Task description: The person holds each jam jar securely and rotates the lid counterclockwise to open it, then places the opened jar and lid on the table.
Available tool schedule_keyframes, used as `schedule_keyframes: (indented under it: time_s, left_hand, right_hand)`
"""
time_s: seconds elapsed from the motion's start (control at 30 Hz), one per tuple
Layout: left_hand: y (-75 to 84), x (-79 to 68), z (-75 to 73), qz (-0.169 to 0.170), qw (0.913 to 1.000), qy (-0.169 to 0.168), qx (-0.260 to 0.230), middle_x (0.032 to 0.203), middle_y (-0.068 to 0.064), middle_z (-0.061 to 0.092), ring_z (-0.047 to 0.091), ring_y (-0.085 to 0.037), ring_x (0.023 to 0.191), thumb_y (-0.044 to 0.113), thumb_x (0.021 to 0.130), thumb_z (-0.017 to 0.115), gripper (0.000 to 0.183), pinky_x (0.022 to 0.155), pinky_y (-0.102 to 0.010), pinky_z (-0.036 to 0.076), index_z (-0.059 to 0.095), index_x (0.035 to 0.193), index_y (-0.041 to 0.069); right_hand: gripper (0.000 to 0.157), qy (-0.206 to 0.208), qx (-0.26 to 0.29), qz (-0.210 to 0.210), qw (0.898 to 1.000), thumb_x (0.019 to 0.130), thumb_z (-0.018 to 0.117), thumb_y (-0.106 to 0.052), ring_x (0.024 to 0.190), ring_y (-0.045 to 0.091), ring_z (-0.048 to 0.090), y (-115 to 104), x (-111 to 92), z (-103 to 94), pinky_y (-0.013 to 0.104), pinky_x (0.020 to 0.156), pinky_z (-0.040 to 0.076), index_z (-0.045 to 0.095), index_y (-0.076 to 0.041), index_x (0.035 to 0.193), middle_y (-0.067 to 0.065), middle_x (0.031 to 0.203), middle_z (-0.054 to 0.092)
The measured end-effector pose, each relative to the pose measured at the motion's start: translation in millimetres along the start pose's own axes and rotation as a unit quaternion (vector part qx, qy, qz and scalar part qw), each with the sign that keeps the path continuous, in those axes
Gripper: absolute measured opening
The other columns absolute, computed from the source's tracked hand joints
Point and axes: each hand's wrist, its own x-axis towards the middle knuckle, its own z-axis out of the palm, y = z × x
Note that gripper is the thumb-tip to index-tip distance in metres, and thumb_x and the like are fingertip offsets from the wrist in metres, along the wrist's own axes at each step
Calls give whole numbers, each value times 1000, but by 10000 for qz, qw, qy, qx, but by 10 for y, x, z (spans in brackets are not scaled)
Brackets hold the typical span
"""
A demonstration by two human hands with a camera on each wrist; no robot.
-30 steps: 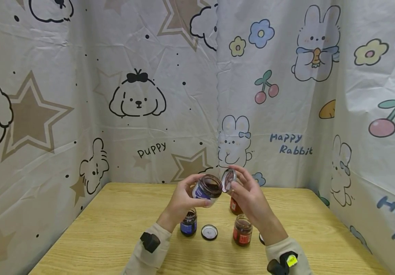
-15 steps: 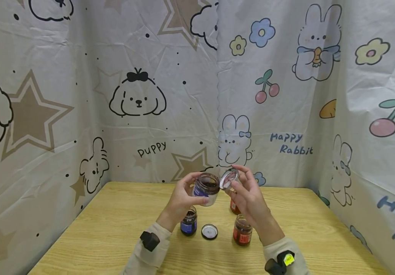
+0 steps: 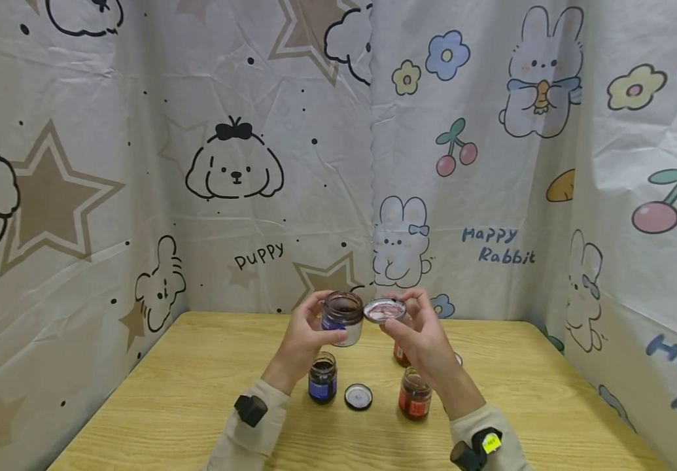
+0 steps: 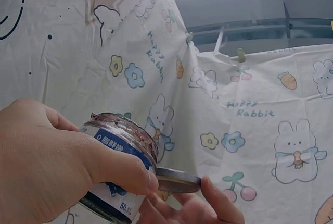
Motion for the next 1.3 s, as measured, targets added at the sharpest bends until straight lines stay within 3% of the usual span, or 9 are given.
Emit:
schedule_keyframes:
  time_s: [0.17, 0.33, 0.47, 0.67, 0.8, 0.93, 1.03, 1.13, 1.3]
  left_hand:
    - [-30, 0, -12, -47, 9998, -75, 178, 119, -21, 45, 57, -31, 101, -14, 67, 74, 68, 76, -37, 52, 41, 126, -1]
    - [-47, 9, -18, -109, 9994, -83, 321, 122, -22, 44, 55, -33, 106, -14, 69, 73, 68, 81, -42, 50, 41, 128, 1]
    - [-41, 19, -59, -153, 9977, -76, 651, 128, -20, 42, 52, -34, 109, -10, 68, 76, 76, 83, -42, 49, 39, 133, 4]
    - [-25, 9, -173, -174, 9913, 186, 1295, 127, -16, 45, 53, -35, 108, -5, 67, 80, 77, 82, -41, 50, 44, 134, 7]
    - [0, 15, -223, -150, 9806, 488, 1895, 124, -12, 50, 54, -30, 106, 1, 65, 83, 73, 84, -41, 49, 50, 130, 11]
    - [96, 32, -205, -127, 9609, 696, 2675, 125, -6, 55, 50, -23, 114, 8, 65, 85, 73, 100, -44, 34, 50, 130, 15]
    - [168, 57, -192, -207, 9468, 873, 3089, 125, -4, 56, 47, -22, 117, 12, 65, 86, 76, 103, -50, 27, 48, 131, 19]
    - [113, 116, -291, -334, 9425, 1143, 3123, 121, -2, 58, 51, -25, 110, 18, 62, 88, 83, 96, -53, 33, 46, 133, 29]
    - [-112, 249, -585, -432, 9394, 1660, 2967, 115, 4, 62, 56, -25, 94, 29, 55, 91, 93, 79, -43, 44, 40, 132, 44]
  right_hand:
    - [55, 105, -584, 232, 9980, 87, 59, 4, 113, 29, 49, -29, -42, -46, 33, 86, 47, 24, -8, 128, 23, 137, 30]
    - [66, 51, -1469, 409, 9883, 86, 65, -3, 113, 33, 50, -67, -65, -85, 36, 81, 49, 25, -17, 137, 20, 137, 33]
    - [68, 86, -2266, 631, 9719, 83, 70, -9, 109, 30, 53, -96, -53, -61, 40, 80, 49, 32, -24, 137, 15, 134, 39]
    - [68, -33, -3349, 688, 9397, 81, 73, -9, 106, 30, 54, -212, 15, 128, 39, 80, 48, 37, -22, 136, 16, 127, 45]
    - [67, -43, -3624, 708, 9293, 80, 73, -7, 108, 32, 53, -240, 87, 215, 42, 82, 48, 38, -18, 136, 18, 124, 47]
    - [67, 61, -4000, 708, 9137, 79, 74, -7, 111, 34, 51, -220, 169, 251, 49, 88, 44, 38, -16, 136, 19, 120, 48]
    - [68, 148, -4133, 793, 9070, 79, 75, -10, 113, 35, 49, -149, 254, 223, 52, 92, 39, 39, -19, 136, 18, 119, 49]
    - [69, 281, -4144, 943, 9048, 78, 77, -21, 114, 31, 48, 7, 360, 106, 49, 93, 40, 39, -30, 135, 12, 119, 48]
    - [66, 908, -4093, 1130, 9008, 78, 76, -29, 107, 24, 50, 272, 547, -43, 41, 80, 48, 39, -37, 132, 6, 118, 47]
